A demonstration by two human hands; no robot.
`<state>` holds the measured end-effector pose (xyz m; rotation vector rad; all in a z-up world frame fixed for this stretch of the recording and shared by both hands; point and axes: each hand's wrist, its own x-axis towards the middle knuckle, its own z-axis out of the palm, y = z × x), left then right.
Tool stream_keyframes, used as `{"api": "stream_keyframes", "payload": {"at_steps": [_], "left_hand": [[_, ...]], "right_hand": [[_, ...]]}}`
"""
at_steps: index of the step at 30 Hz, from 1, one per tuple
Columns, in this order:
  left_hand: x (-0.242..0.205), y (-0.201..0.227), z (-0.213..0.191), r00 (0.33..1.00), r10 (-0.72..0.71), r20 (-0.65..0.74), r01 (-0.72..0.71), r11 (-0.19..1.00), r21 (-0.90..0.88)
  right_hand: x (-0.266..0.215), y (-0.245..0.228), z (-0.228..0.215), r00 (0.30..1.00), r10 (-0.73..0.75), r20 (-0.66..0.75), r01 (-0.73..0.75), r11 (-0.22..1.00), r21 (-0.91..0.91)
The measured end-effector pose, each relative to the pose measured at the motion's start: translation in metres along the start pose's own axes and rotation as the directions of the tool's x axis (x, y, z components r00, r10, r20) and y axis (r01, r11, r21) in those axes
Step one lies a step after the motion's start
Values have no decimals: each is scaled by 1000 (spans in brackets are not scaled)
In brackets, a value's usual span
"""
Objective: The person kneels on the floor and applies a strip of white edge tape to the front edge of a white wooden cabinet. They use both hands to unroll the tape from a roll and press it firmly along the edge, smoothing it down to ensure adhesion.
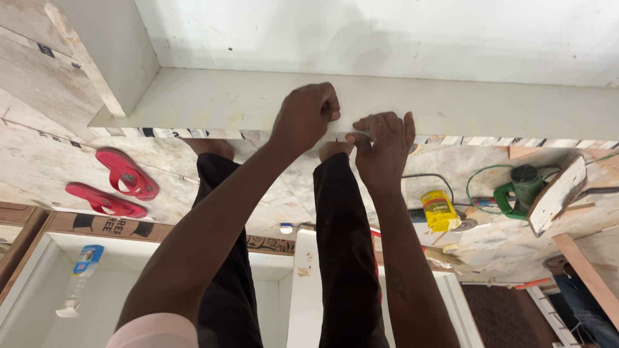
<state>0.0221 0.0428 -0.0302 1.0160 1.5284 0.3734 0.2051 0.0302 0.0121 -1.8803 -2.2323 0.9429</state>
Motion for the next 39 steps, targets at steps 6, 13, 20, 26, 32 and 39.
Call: {"api": "stream_keyframes", "payload": {"at_steps": [6, 13, 20, 26, 32, 39], "left_hand": [[3, 3, 5, 998, 41, -42, -25, 946, 324], [11, 5, 4, 974, -220, 60, 189, 925, 329], [23, 1, 4, 966, -240, 95, 181, 893, 412], [19, -13, -16, 933, -182, 312, 57, 927, 370], [27, -11, -6, 961, -199, 193, 96, 891, 443], [16, -15, -15, 994, 87, -61, -42, 850, 525]], "right_hand": [[0, -1, 1, 1000, 10, -11, -10, 1000, 18], [-1, -1, 2, 1000, 19, -18, -20, 1000, -11], [-2, 1, 2, 998, 19, -53, -17, 999, 50], [-4, 8, 9, 997, -1, -75, 3, 1000, 19], [-2, 5, 7, 997, 29, -71, -27, 999, 20], [-37, 0, -9, 938, 116, -327, -94, 992, 81]]}}
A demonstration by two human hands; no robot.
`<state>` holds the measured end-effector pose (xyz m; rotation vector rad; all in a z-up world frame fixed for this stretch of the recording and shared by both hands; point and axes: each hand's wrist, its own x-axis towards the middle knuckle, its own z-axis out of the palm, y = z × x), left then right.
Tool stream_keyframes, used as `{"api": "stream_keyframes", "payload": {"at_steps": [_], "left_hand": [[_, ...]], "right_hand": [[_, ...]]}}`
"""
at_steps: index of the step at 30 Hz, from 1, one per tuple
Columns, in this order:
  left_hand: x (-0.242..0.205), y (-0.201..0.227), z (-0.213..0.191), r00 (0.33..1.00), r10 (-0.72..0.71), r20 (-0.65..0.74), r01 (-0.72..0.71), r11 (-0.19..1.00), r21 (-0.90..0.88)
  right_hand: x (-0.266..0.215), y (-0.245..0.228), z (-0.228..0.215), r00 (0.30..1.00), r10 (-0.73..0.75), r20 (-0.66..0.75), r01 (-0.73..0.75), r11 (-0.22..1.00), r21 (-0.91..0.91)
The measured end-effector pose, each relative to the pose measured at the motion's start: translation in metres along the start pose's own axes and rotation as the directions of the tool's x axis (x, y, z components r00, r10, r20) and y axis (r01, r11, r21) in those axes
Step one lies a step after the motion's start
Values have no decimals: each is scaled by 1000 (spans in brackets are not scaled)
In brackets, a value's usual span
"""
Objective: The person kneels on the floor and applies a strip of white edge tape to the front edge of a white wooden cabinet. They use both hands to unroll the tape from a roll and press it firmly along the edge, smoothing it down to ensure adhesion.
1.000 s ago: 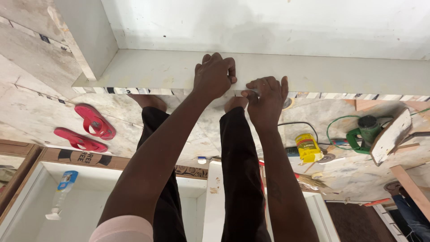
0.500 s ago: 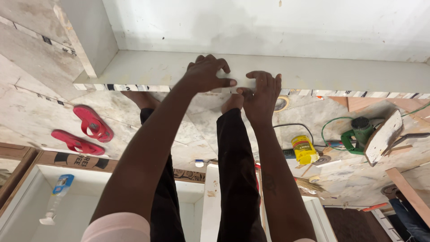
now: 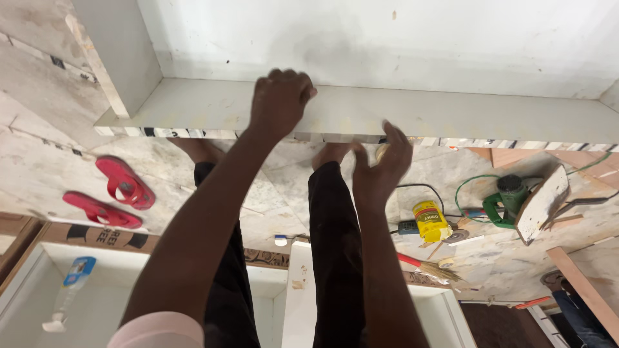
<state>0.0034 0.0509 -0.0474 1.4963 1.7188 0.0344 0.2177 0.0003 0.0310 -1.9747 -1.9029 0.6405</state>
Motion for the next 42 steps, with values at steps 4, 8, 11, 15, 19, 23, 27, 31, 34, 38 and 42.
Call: {"api": "stream_keyframes", "payload": {"at_steps": [4, 8, 11, 15, 19, 23, 27, 31, 34, 38, 42], "left_hand": [[-15, -4, -16, 943, 137, -303, -175, 980, -99], [-41, 23, -14, 914, 283, -292, -314, 947, -63], [-49, 50, -2, 905, 327, -272, -372, 919, -132], [-39, 75, 18, 922, 298, -247, -352, 911, -215], [-35, 82, 28, 927, 296, -228, -344, 916, -209], [-34, 87, 24, 954, 240, -182, -278, 934, -227], [-31, 93, 22, 969, 213, -125, -235, 948, -212], [-27, 108, 30, 945, 279, -172, -307, 937, -166], [-24, 116, 35, 952, 257, -164, -284, 943, -173], [-24, 116, 35, 951, 255, -174, -279, 951, -131], [-24, 118, 37, 951, 243, -193, -270, 955, -125]], "right_hand": [[-58, 26, 1, 816, 577, -7, -537, 764, 357], [-80, 47, 16, 477, 834, 276, -735, 206, 646], [-71, 58, 19, 453, 832, 321, -719, 128, 683], [-43, 68, 9, 553, 767, 324, -639, 141, 756], [-27, 78, -3, 577, 756, 310, -564, 94, 820], [-17, 86, -11, 570, 758, 316, -516, 32, 856], [-9, 89, -10, 595, 735, 326, -518, 41, 855], [-5, 88, -3, 615, 719, 324, -530, 72, 845], [1, 90, -5, 586, 732, 348, -533, 24, 846], [7, 92, -6, 564, 734, 377, -548, -9, 836], [9, 96, -7, 525, 753, 397, -591, -13, 807]]}}
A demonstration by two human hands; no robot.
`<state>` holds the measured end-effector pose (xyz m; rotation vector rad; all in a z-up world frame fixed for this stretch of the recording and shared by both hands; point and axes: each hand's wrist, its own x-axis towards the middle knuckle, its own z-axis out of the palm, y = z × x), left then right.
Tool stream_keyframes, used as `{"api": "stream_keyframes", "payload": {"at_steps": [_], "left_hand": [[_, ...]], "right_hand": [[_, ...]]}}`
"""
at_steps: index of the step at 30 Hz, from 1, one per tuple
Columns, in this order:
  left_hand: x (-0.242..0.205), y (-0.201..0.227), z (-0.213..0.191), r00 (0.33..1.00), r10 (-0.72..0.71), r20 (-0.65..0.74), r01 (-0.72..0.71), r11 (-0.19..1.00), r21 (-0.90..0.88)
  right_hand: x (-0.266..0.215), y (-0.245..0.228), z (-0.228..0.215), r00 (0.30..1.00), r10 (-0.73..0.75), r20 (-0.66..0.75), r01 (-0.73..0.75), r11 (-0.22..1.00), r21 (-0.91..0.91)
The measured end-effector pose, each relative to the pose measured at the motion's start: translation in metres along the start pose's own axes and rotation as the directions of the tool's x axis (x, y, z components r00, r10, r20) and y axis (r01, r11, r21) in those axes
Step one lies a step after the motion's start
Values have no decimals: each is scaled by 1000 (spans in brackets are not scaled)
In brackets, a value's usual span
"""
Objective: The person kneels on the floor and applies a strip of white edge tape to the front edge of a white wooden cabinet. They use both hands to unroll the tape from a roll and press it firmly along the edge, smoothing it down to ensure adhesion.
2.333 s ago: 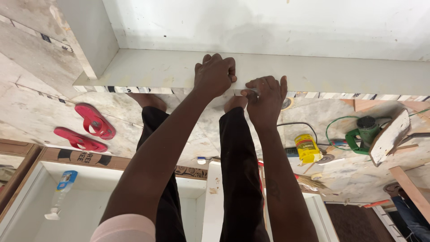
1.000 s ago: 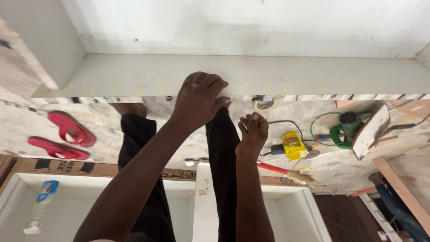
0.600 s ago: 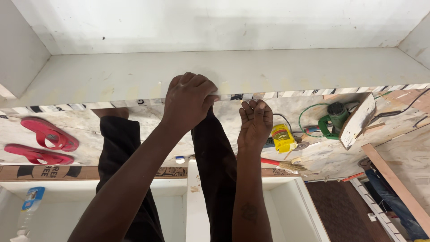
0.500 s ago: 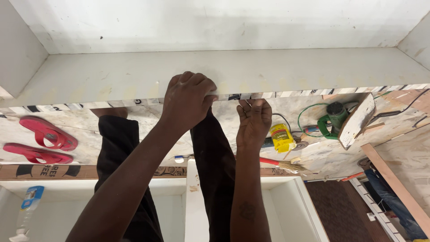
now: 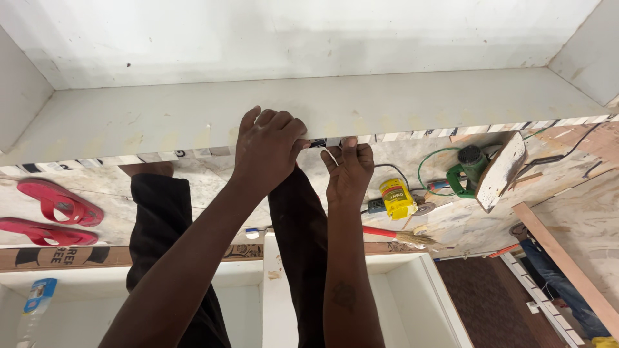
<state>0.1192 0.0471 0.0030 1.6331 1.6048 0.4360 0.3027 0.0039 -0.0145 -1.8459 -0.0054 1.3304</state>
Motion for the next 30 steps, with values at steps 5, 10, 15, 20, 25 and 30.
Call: {"api": "stream_keyframes", "payload": {"at_steps": [5, 10, 15, 20, 25, 30], "left_hand": [[-7, 3, 5, 999, -33, 10, 32, 997, 65], [-36, 20, 0, 973, 142, -180, -104, 973, 207], [-108, 33, -22, 996, -5, -88, -24, 946, -322], [-166, -34, -29, 878, -466, -108, 326, 748, -578], [-185, -120, -48, 570, -811, 134, 325, 73, -943], [-171, -136, -66, 543, -807, 234, 304, -71, -950]], "right_hand": [[7, 6, -5, 999, 26, -47, -29, 998, -50], [0, 5, -1, 999, 26, -43, -29, 997, -71], [-19, 9, 6, 949, -289, -127, 264, 947, -184], [-57, 13, 33, 711, -661, 241, 643, 471, -605], [-95, 35, 76, 431, -622, 654, 818, -38, -574], [-121, 57, 117, 436, -454, 777, 836, -114, -536]]}}
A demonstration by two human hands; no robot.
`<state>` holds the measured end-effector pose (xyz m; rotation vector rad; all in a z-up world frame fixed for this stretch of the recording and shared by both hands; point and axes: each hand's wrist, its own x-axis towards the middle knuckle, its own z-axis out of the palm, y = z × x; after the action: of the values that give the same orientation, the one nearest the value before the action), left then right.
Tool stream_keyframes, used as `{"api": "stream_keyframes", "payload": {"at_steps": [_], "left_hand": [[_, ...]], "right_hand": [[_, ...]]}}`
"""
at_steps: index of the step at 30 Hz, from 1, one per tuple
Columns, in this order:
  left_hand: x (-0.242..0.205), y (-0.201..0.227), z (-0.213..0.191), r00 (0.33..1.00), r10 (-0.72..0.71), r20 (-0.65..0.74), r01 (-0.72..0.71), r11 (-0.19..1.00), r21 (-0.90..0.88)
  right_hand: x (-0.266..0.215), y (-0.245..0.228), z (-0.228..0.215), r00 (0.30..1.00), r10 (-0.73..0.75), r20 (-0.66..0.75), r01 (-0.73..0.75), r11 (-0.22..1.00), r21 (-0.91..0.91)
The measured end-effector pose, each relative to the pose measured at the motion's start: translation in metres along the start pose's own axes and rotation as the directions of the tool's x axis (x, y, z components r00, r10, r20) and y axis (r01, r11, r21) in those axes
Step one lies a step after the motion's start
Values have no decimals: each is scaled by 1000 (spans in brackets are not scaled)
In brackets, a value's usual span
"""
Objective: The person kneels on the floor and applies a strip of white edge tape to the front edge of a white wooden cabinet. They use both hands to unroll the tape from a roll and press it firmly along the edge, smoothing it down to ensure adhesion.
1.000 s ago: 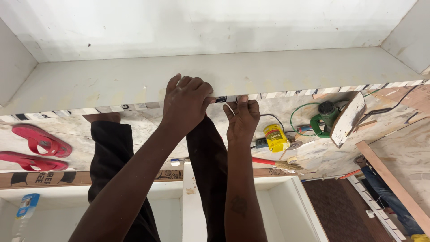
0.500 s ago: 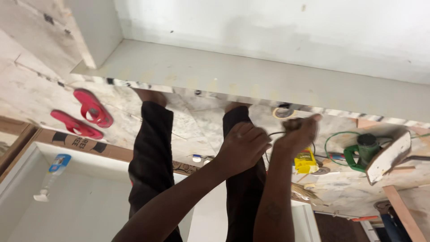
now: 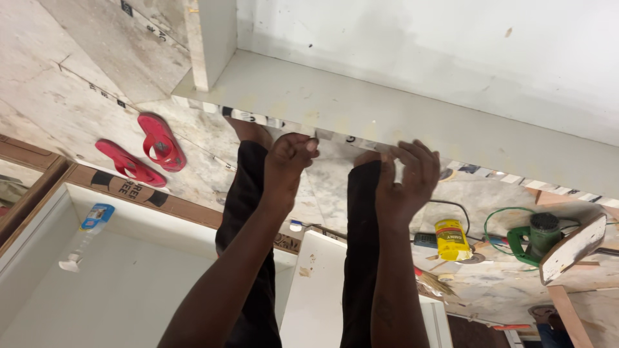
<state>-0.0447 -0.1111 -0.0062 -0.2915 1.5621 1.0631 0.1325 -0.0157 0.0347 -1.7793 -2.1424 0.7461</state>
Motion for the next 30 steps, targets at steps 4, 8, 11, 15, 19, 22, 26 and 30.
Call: {"api": "stream_keyframes", "payload": {"at_steps": [4, 8, 11, 15, 19, 22, 26, 30], "left_hand": [[4, 11, -2, 994, 92, -55, -84, 988, 127], [-13, 40, -22, 898, 439, 27, -269, 498, 824], [-12, 75, -37, 624, 690, 366, -514, 9, 858], [7, 98, -39, 544, 627, 557, -634, -128, 763], [29, 98, -31, 552, 580, 599, -684, -95, 723], [35, 95, -30, 583, 564, 585, -691, -35, 722], [37, 99, -30, 606, 540, 585, -681, -29, 732], [38, 102, -27, 623, 526, 579, -671, -23, 741]], "right_hand": [[8, -25, 17, 995, -69, 71, 69, 998, 2], [7, -46, 34, 985, -85, 147, 84, 996, 11], [5, -60, 43, 978, -90, 190, 90, 996, 10], [11, -68, 58, 971, -117, 209, 117, 993, 10], [20, -74, 76, 967, -107, 230, 112, 994, -9], [20, -75, 79, 972, -46, 230, 49, 999, -9], [24, -77, 76, 968, -29, 249, 31, 999, -6], [26, -78, 73, 968, -24, 252, 20, 1000, 19]]}}
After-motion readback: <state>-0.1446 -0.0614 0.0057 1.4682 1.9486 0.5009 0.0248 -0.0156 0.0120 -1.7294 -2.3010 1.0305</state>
